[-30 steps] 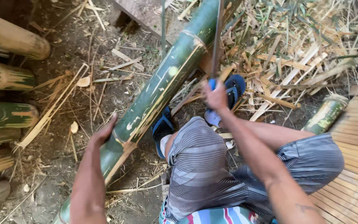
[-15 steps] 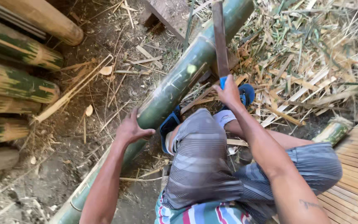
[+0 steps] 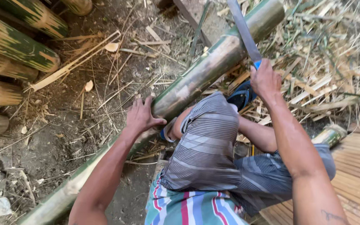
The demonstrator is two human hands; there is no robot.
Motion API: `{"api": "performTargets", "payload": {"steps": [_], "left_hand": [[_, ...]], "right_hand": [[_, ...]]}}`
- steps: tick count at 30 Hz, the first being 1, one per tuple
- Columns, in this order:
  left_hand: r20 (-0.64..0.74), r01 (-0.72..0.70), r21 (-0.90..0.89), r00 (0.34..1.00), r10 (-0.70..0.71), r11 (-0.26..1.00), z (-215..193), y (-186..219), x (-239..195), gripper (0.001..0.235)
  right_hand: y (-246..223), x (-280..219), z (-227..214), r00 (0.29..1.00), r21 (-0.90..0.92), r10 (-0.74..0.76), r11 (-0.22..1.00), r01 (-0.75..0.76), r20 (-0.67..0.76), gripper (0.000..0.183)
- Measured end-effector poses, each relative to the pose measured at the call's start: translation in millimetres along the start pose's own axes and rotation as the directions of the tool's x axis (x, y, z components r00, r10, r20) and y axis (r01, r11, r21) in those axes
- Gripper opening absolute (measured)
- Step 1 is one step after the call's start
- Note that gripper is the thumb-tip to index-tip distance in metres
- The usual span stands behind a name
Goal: The person sits on the ground and uses a machete to peel the outer green layer off a long bamboo pole. They hold the pole steady with their left hand and repeatedly strike it with the machete in their right hand to remove the outer skin.
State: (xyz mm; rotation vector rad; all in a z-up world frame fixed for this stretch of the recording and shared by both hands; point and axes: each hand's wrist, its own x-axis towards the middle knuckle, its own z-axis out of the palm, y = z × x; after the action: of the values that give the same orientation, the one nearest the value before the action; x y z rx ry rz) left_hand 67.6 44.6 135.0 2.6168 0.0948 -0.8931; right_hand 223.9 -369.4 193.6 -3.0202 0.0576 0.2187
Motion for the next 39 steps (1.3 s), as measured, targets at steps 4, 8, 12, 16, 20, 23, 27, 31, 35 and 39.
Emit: {"api": "performTargets", "payload": {"steps": [4, 8, 12, 16, 20, 23, 27, 31, 35, 39], "left_hand": [[0.130, 0.006, -0.183, 0.991, 0.018, 0.983, 4, 17, 3, 0.133], [0.157, 0.009, -0.180, 0.987, 0.019, 0.984, 7, 9, 10, 0.133], [0.063, -0.070, -0.179, 0.995, 0.082, 0.981, 17, 5, 14, 0.133], [0.071, -0.033, -0.217, 0.996, 0.049, 0.976, 15, 7, 9, 0.130], [0.135, 0.018, -0.240, 0.991, 0.015, 0.971, -1, 18, 12, 0.132], [0.125, 0.019, -0.248, 0.992, 0.013, 0.969, 1, 18, 5, 0.133], [-0.002, -0.075, -0.198, 0.997, 0.077, 0.977, 14, 8, 12, 0.129], [0.038, -0.045, -0.175, 0.998, 0.052, 0.984, 13, 8, 16, 0.131], [0.028, -0.058, -0.225, 0.997, 0.066, 0.973, 18, 7, 15, 0.130], [-0.032, -0.099, -0.195, 0.995, 0.095, 0.976, 23, 2, 17, 0.128]], "right_hand": [[-19, 0, 19, 0.998, -0.048, -0.055, 0.997, 0.056, 0.014, 0.049], [-28, -18, 80, 0.959, -0.064, -0.281, 0.958, 0.278, -0.035, 0.048], [-20, -32, 150, 0.747, -0.322, -0.634, 0.677, 0.662, 0.201, 0.028], [35, 13, 93, 0.871, -0.298, -0.476, 0.819, 0.490, 0.121, 0.025], [-3, 11, 48, 0.980, -0.148, -0.201, 0.968, 0.201, 0.014, 0.047], [-30, -34, 67, 0.878, -0.306, -0.455, 0.823, 0.478, 0.150, 0.043], [-9, -11, 50, 0.903, -0.216, -0.365, 0.885, 0.412, 0.225, 0.030], [-6, 25, 19, 0.988, -0.171, -0.115, 0.976, 0.131, 0.102, 0.044], [-16, -19, 57, 0.903, -0.130, -0.327, 0.919, 0.373, 0.279, 0.035], [31, 15, 40, 0.916, -0.296, -0.321, 0.874, 0.384, 0.241, 0.035]]}}
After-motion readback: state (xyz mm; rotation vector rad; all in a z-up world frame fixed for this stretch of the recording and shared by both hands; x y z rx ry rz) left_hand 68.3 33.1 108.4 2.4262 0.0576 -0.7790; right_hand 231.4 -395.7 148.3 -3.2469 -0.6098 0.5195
